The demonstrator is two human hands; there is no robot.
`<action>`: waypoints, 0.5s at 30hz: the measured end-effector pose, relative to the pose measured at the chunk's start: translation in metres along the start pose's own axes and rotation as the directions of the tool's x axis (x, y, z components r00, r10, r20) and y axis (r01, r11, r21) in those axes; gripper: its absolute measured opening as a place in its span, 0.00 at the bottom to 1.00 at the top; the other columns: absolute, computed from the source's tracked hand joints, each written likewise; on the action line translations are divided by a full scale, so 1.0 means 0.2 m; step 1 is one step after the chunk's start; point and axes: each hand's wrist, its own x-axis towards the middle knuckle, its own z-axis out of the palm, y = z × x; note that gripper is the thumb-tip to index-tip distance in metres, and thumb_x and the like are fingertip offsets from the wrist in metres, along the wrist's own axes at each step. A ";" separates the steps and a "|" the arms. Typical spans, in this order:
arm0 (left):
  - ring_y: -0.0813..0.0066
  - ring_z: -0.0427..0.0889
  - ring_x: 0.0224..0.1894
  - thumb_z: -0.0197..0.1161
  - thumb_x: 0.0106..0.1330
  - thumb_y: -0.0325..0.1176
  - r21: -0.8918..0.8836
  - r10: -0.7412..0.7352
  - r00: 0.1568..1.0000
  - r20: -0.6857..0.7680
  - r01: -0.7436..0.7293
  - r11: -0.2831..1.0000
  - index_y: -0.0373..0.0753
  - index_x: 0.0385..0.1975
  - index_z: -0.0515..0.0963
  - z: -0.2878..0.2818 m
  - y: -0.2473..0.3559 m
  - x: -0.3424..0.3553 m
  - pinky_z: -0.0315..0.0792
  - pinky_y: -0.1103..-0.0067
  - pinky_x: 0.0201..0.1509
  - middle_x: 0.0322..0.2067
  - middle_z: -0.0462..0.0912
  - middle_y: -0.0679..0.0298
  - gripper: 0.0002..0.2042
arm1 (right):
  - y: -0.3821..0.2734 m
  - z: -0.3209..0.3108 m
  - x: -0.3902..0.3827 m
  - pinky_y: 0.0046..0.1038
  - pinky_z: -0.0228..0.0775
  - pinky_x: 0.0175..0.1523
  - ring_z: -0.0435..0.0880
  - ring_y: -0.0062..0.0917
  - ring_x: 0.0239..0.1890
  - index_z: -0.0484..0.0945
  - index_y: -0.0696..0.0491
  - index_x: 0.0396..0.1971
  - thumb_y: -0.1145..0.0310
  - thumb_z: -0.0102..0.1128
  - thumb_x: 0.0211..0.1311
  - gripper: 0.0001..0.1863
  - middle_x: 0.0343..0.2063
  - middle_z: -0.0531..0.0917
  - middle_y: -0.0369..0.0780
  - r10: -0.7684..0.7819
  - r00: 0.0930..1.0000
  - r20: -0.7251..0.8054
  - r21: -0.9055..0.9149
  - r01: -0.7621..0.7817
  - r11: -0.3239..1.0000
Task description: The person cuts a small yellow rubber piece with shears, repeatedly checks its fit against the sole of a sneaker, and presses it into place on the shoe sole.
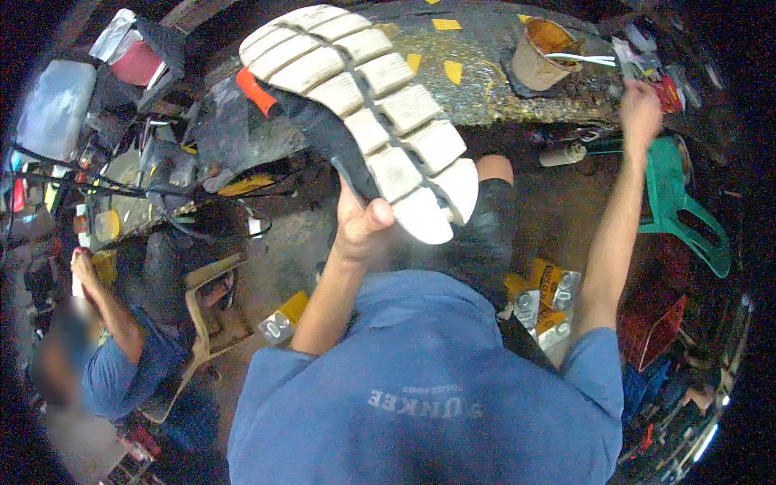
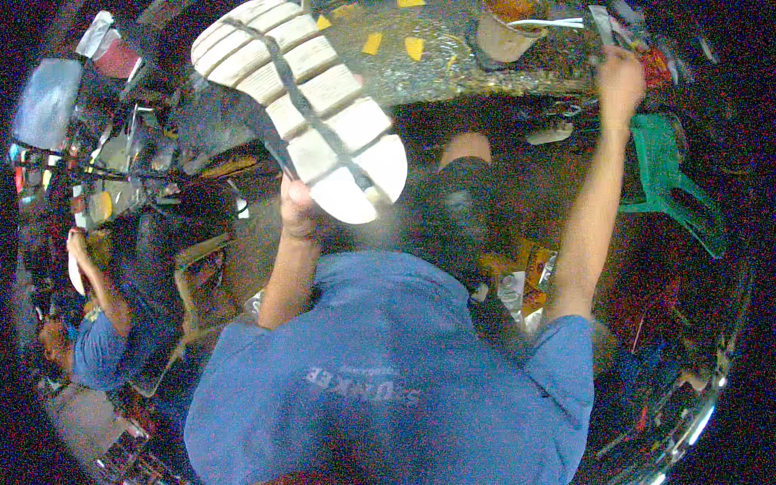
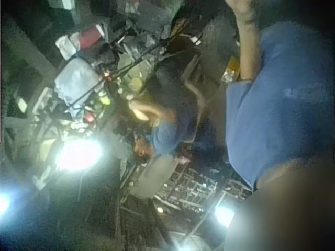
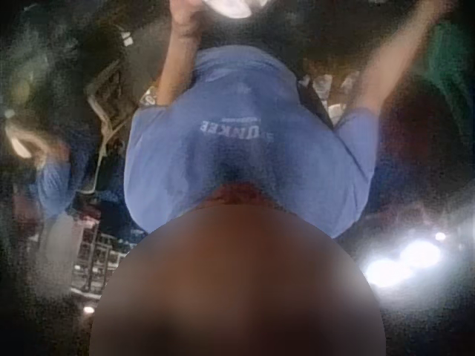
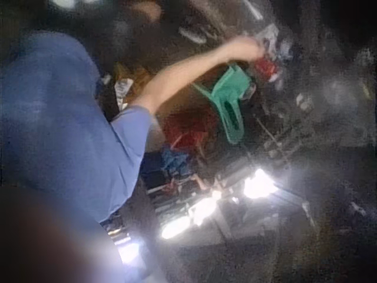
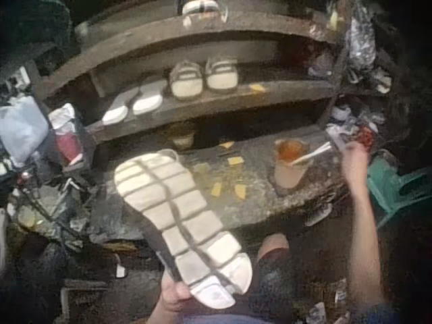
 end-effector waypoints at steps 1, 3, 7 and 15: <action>0.58 0.75 0.64 0.83 0.49 0.40 -0.021 0.006 1.000 -0.019 -0.007 1.000 0.40 0.75 0.51 0.02 0.01 0.01 0.71 0.61 0.69 0.63 0.72 0.55 0.56 | -0.02 -0.11 -0.04 0.41 0.80 0.46 0.89 0.43 0.41 0.86 0.57 0.43 0.58 0.62 0.68 0.17 0.39 0.88 0.50 0.105 0.988 -0.116 0.043 -0.100 0.994; 0.58 0.76 0.64 0.85 0.46 0.38 0.030 0.058 0.998 0.020 -0.058 0.998 0.40 0.75 0.51 0.09 0.03 0.05 0.71 0.61 0.69 0.62 0.74 0.55 0.58 | -0.08 -0.34 -0.17 0.36 0.79 0.39 0.87 0.36 0.36 0.83 0.59 0.43 0.54 0.58 0.74 0.20 0.35 0.88 0.47 0.425 0.898 -0.114 0.471 -0.327 0.819; 0.57 0.75 0.66 0.90 0.35 0.43 0.128 0.256 0.962 0.091 -0.266 0.955 0.34 0.75 0.51 0.20 0.01 0.17 0.72 0.61 0.69 0.67 0.70 0.53 0.66 | -0.42 -0.73 -0.56 0.27 0.74 0.28 0.76 0.22 0.23 0.76 0.56 0.39 0.60 0.55 0.78 0.13 0.29 0.79 0.38 0.408 0.892 0.195 0.978 -0.147 -0.148; 0.57 0.63 0.74 0.88 0.32 0.55 0.304 0.350 0.905 0.243 -0.413 0.858 0.38 0.77 0.47 0.23 -0.01 0.25 0.65 0.62 0.76 0.77 0.52 0.57 0.71 | -1.27 -1.04 -1.01 0.40 0.86 0.37 0.83 0.30 0.29 0.65 0.54 0.44 0.65 0.53 0.78 0.09 0.31 0.75 0.42 0.071 0.962 0.264 0.916 -0.227 -0.332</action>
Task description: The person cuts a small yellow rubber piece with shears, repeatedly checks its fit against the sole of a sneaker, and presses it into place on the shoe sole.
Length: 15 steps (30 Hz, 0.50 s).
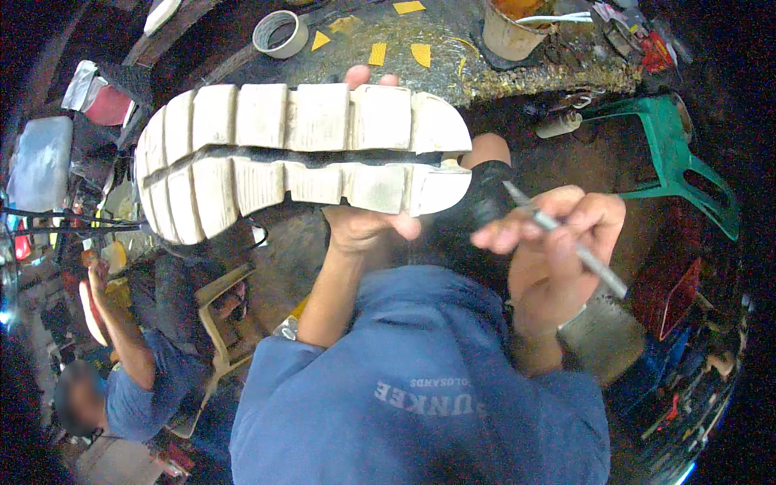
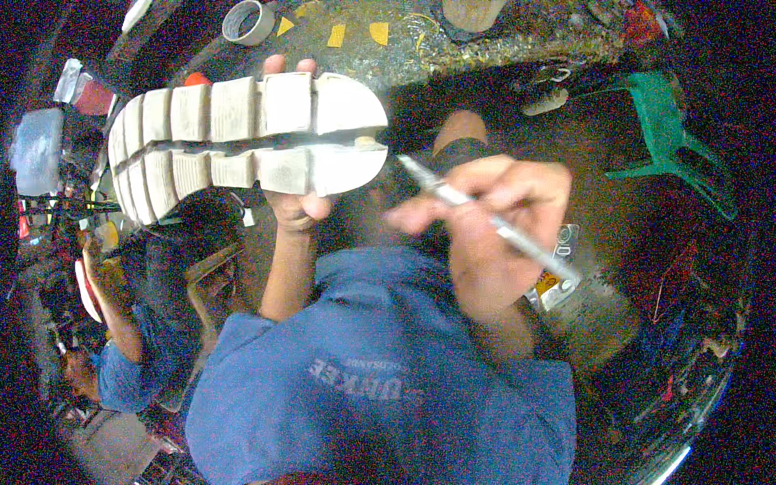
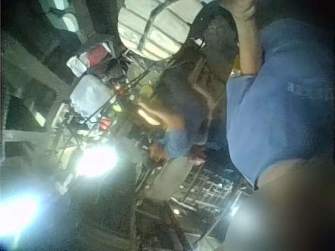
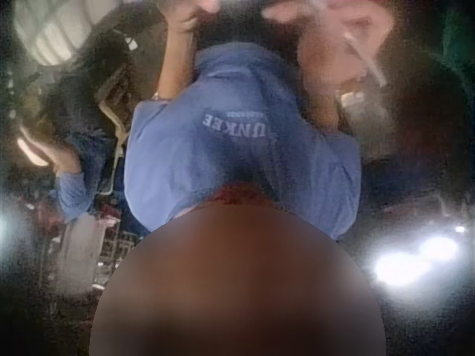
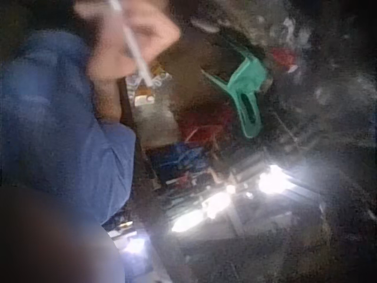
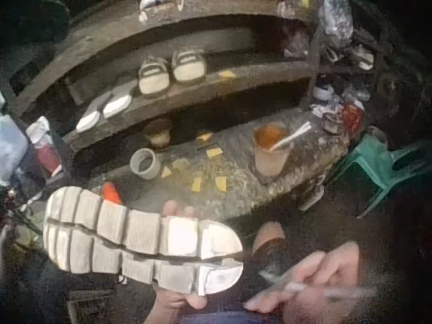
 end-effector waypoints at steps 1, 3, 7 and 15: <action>0.58 0.62 0.75 0.87 0.33 0.56 0.008 -0.035 0.999 -0.018 0.035 0.999 0.39 0.77 0.47 0.00 0.00 -0.01 0.65 0.62 0.75 0.77 0.53 0.56 0.70 | -0.01 0.04 -0.02 0.45 0.86 0.42 0.84 0.32 0.31 0.64 0.54 0.45 0.65 0.54 0.77 0.10 0.32 0.76 0.44 0.005 1.000 -0.022 -0.093 -0.007 0.996; 0.58 0.61 0.75 0.83 0.35 0.58 0.056 -0.107 0.993 -0.058 0.110 0.992 0.40 0.77 0.48 -0.01 0.02 -0.05 0.62 0.62 0.76 0.77 0.53 0.57 0.68 | 0.01 0.06 -0.01 0.52 0.79 0.58 0.87 0.38 0.38 0.65 0.55 0.47 0.70 0.56 0.74 0.11 0.36 0.80 0.48 -0.136 0.973 0.186 -0.252 0.182 0.951; 0.58 0.58 0.76 0.76 0.38 0.63 0.102 -0.072 0.996 -0.048 0.076 0.992 0.44 0.77 0.49 -0.04 0.04 -0.09 0.57 0.62 0.77 0.77 0.52 0.58 0.64 | -0.02 0.06 0.02 0.52 0.77 0.60 0.87 0.41 0.42 0.67 0.59 0.47 0.72 0.58 0.72 0.12 0.39 0.81 0.51 -0.173 0.904 0.391 -0.437 0.348 0.830; 0.59 0.52 0.78 0.60 0.45 0.73 0.614 0.132 0.976 0.175 -0.213 0.760 0.51 0.78 0.52 -0.12 0.01 -0.04 0.47 0.61 0.80 0.78 0.52 0.60 0.58 | 0.02 0.11 0.01 0.46 0.79 0.61 0.88 0.41 0.48 0.81 0.60 0.46 0.82 0.73 0.53 0.18 0.42 0.86 0.49 -0.260 0.910 0.323 -0.454 0.390 0.801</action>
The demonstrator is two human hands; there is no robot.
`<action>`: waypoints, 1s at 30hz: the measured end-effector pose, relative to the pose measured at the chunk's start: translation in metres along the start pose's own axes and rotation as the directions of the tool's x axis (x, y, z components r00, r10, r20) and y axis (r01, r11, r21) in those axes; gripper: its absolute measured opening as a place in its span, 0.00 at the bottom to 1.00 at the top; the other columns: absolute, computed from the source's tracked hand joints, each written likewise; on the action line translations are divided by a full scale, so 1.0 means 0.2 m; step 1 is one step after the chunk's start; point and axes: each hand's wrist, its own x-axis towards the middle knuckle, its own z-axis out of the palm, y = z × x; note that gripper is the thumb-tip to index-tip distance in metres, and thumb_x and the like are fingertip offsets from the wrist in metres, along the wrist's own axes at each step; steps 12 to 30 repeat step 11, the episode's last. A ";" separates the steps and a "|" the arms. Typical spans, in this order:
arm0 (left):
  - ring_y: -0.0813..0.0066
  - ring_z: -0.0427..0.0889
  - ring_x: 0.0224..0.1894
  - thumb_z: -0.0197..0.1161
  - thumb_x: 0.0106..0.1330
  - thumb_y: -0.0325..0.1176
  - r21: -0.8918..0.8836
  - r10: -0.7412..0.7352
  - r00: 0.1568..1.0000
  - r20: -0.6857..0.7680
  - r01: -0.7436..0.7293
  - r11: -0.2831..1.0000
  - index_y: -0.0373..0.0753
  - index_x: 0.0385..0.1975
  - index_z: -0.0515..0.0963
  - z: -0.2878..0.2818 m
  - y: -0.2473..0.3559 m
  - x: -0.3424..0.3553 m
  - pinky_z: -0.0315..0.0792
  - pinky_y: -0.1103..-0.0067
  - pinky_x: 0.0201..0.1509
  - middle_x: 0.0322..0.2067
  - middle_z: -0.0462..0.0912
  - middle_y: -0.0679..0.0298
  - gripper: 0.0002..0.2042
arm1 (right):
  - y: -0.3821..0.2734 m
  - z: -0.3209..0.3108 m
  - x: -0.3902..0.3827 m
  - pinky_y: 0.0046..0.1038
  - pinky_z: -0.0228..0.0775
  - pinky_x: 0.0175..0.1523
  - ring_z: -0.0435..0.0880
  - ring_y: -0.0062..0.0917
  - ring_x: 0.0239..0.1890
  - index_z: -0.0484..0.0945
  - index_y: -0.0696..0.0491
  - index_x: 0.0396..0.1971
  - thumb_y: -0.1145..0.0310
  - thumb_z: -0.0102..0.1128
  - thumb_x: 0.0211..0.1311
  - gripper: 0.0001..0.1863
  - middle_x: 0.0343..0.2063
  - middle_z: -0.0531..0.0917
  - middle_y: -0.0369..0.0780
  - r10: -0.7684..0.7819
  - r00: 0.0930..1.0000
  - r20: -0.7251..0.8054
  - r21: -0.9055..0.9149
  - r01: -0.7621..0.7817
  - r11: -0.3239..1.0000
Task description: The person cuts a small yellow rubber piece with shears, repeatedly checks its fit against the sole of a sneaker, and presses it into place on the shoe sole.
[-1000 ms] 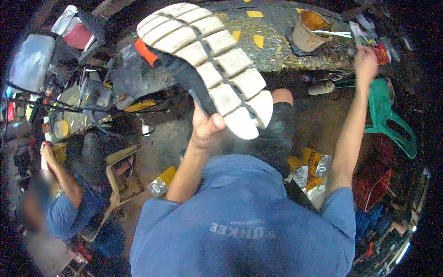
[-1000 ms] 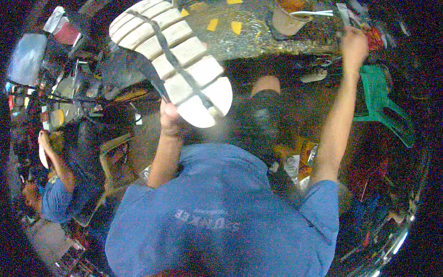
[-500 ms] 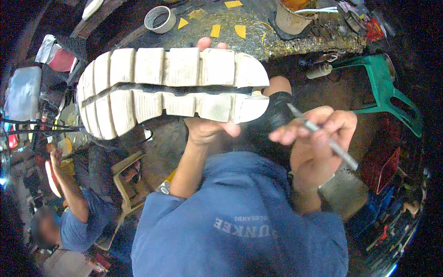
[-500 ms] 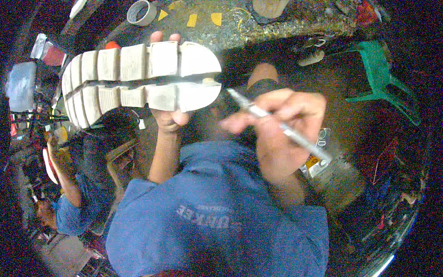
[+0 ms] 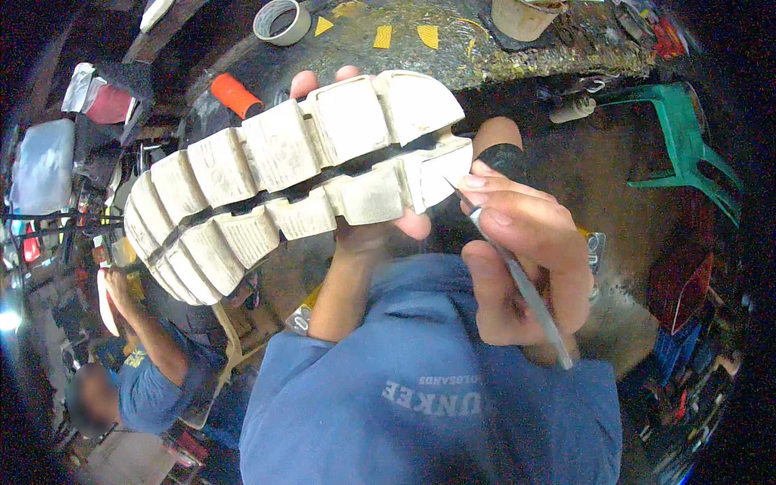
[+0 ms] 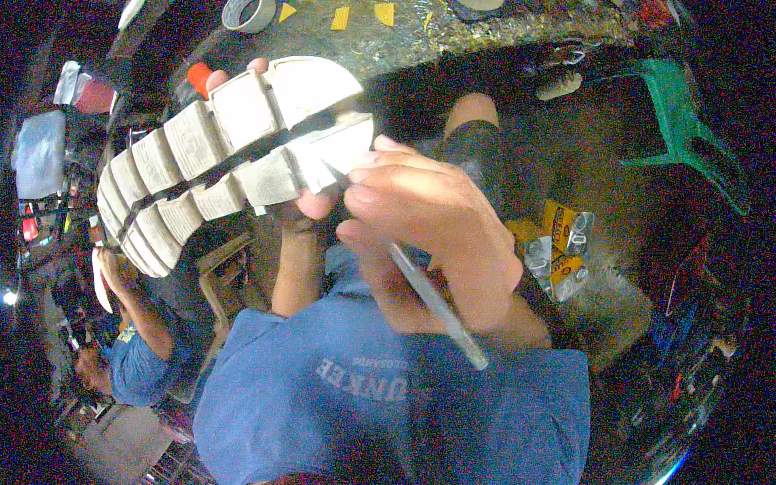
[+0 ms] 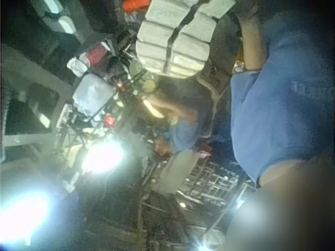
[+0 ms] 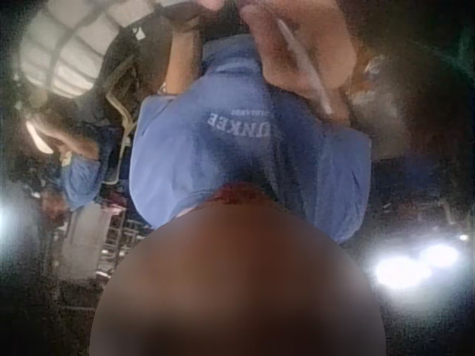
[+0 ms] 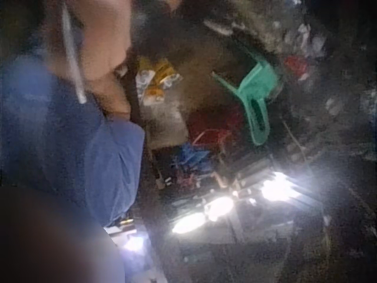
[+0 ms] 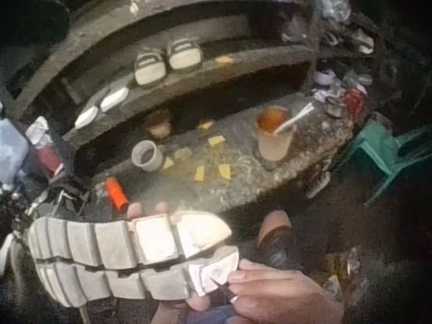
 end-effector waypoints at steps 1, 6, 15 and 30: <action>0.60 0.52 0.79 0.58 0.46 0.75 0.063 0.030 0.999 0.016 -0.031 0.998 0.52 0.78 0.53 0.00 -0.01 0.00 0.46 0.61 0.80 0.78 0.52 0.60 0.57 | -0.01 -0.02 0.01 0.46 0.80 0.61 0.88 0.41 0.47 0.82 0.60 0.46 0.82 0.73 0.53 0.18 0.42 0.86 0.49 0.011 1.000 0.025 -0.016 -0.010 1.000; 0.60 0.48 0.80 0.49 0.50 0.81 0.204 0.111 0.992 0.064 -0.122 0.971 0.56 0.78 0.55 -0.02 -0.04 0.01 0.39 0.60 0.82 0.78 0.52 0.62 0.55 | -0.02 0.01 0.01 0.45 0.80 0.60 0.88 0.43 0.47 0.80 0.61 0.45 0.82 0.71 0.55 0.16 0.42 0.86 0.50 0.009 0.999 0.037 -0.036 -0.007 0.999; 0.61 0.44 0.81 0.40 0.54 0.87 0.245 0.127 0.988 0.089 -0.145 0.959 0.61 0.78 0.57 -0.03 -0.05 0.01 0.33 0.60 0.84 0.79 0.52 0.63 0.53 | -0.04 -0.03 0.04 0.49 0.80 0.60 0.87 0.47 0.49 0.76 0.63 0.45 0.83 0.66 0.59 0.15 0.43 0.85 0.53 -0.014 0.982 0.186 -0.063 0.026 0.998; 0.61 0.44 0.81 0.40 0.54 0.87 0.245 0.127 0.988 0.089 -0.145 0.959 0.61 0.78 0.57 -0.03 -0.05 0.01 0.33 0.60 0.84 0.79 0.52 0.63 0.53 | -0.04 -0.03 0.04 0.49 0.80 0.60 0.87 0.47 0.49 0.76 0.63 0.45 0.83 0.66 0.59 0.15 0.43 0.85 0.53 -0.014 0.982 0.186 -0.063 0.026 0.998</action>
